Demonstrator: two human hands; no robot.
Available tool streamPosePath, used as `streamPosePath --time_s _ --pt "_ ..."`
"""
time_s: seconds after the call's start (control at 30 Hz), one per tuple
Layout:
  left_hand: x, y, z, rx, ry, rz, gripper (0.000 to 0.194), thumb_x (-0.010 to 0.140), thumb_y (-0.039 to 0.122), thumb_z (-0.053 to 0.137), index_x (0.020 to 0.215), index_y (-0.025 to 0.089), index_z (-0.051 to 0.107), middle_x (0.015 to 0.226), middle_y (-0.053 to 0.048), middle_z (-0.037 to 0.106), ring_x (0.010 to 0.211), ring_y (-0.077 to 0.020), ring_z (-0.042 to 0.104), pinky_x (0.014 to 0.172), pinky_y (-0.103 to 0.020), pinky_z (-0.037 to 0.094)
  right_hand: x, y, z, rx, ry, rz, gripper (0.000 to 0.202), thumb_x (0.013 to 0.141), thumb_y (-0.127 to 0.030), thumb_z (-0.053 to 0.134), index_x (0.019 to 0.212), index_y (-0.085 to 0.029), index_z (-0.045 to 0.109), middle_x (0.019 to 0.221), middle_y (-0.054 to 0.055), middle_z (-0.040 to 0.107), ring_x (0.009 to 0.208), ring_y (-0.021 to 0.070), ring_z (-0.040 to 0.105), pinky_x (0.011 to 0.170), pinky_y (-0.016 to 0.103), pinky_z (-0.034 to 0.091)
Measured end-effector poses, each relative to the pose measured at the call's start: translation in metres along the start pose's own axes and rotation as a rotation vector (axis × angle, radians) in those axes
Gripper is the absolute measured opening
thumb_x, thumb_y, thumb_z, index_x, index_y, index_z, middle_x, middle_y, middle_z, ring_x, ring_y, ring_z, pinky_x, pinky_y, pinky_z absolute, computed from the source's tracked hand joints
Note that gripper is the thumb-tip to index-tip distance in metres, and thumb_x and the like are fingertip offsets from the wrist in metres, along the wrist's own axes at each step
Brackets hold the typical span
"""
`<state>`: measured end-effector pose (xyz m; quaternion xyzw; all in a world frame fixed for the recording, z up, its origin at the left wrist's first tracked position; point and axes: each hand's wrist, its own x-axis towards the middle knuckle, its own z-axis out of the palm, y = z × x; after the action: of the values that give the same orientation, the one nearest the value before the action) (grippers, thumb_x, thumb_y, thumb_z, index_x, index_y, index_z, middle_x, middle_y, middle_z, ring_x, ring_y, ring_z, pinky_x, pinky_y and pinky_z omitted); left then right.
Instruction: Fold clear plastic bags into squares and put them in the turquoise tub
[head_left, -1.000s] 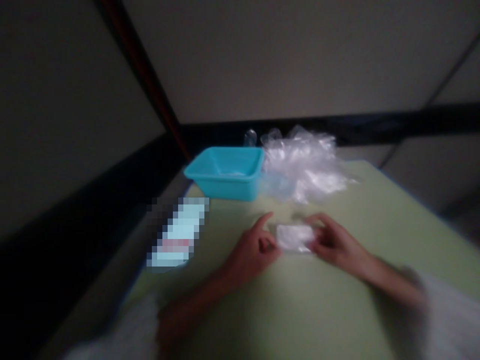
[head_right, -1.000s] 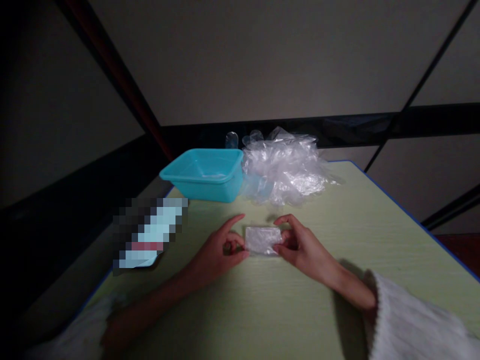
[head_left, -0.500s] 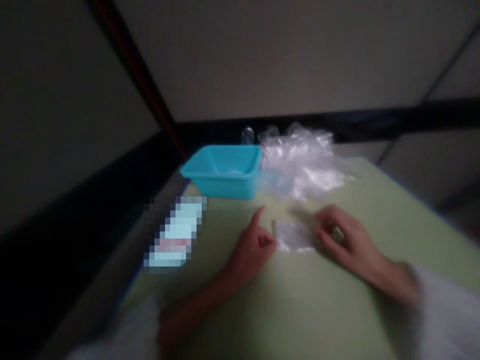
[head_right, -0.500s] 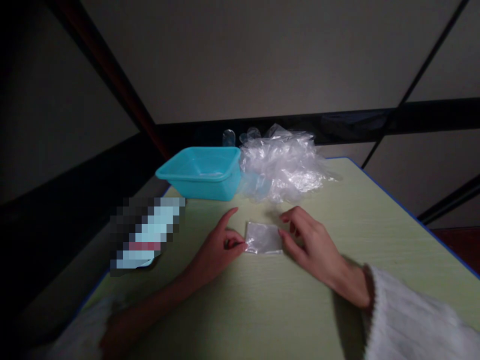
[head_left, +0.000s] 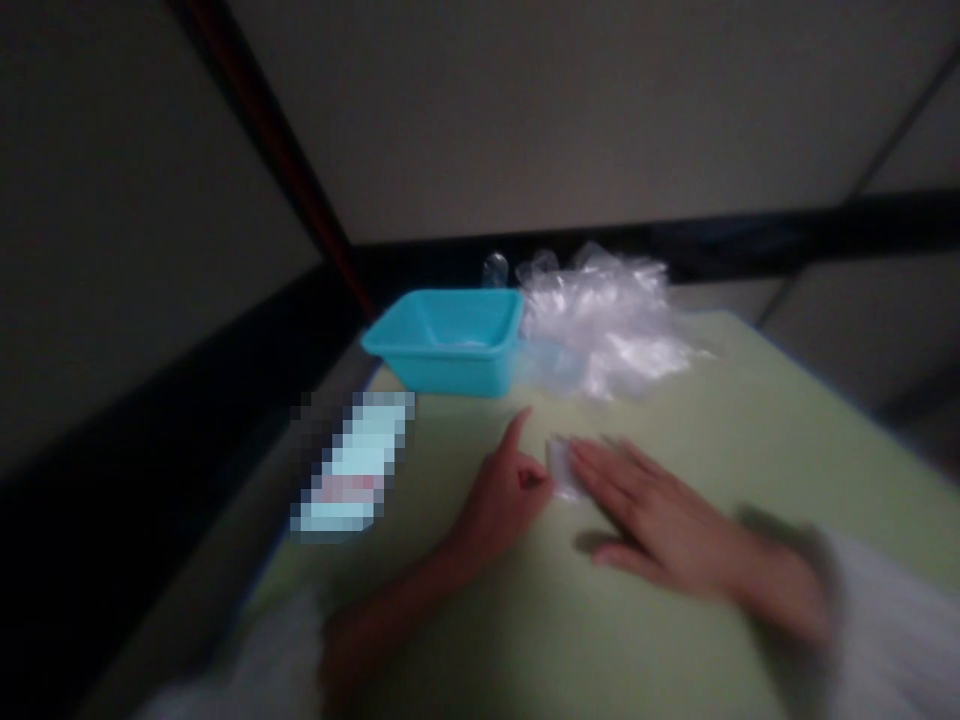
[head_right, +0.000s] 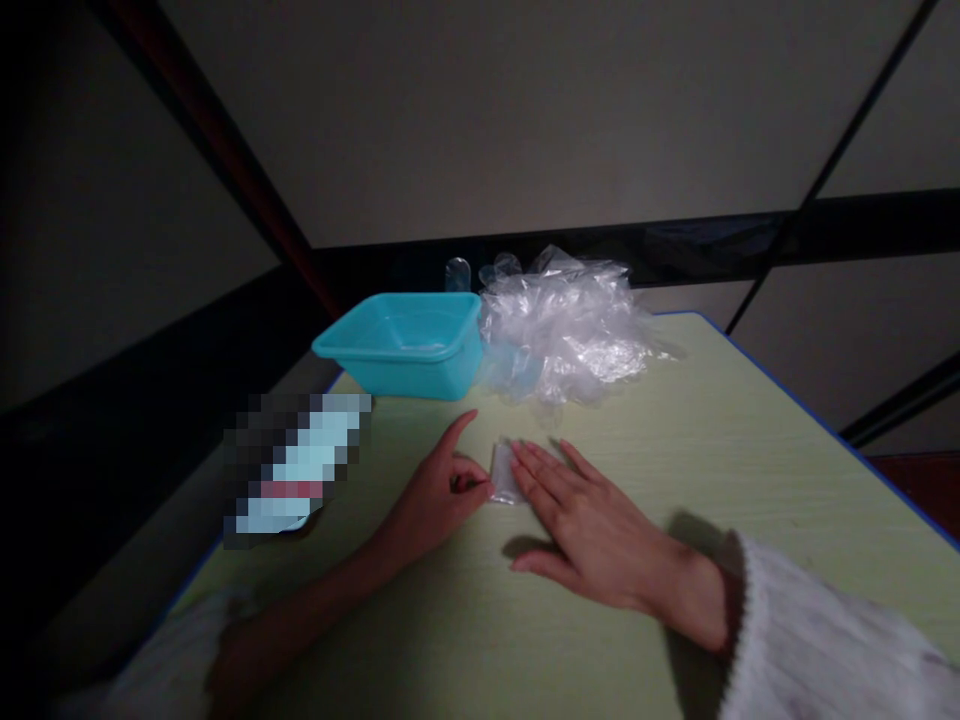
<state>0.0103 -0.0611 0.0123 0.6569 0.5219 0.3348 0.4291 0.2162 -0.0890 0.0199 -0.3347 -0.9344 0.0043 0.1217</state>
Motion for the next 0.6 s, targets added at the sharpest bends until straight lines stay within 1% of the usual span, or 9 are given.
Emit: streamPosePath --time_s 0.13,0.33,0.6 --pt "0.002 0.0 0.0 0.013 -0.008 0.001 0.085 0.07 0.006 0.057 0.145 0.013 0.017 0.062 0.007 0.06 0.054 -0.0091 0.051 0.059 -0.019 0.042 -0.001 0.0 0.007 0.001 -0.04 0.017 0.081 0.09 -0.06 0.037 0.146 -0.004 0.019 0.149 0.021 0.025 0.139 0.0282 0.021 0.112 0.05 0.022" --pt "0.003 0.002 -0.001 0.025 -0.017 -0.001 0.085 0.07 0.006 0.056 0.145 0.01 0.017 0.062 0.007 0.06 0.054 -0.0095 0.052 0.059 -0.02 0.043 0.001 0.005 0.011 0.038 -0.088 0.037 0.081 0.09 -0.061 0.034 0.147 -0.006 0.016 0.15 0.019 0.021 0.139 0.0274 0.018 0.113 0.05 0.018" --pt "0.004 -0.004 0.0 0.021 0.01 -0.013 0.078 0.07 0.01 0.058 0.14 0.009 0.024 0.062 0.007 0.059 0.057 -0.0107 0.053 0.061 -0.021 0.043 0.001 0.006 0.013 0.069 -0.093 0.043 0.079 0.091 -0.059 0.033 0.147 -0.008 0.014 0.151 0.018 0.02 0.14 0.0257 0.017 0.114 0.049 0.016"
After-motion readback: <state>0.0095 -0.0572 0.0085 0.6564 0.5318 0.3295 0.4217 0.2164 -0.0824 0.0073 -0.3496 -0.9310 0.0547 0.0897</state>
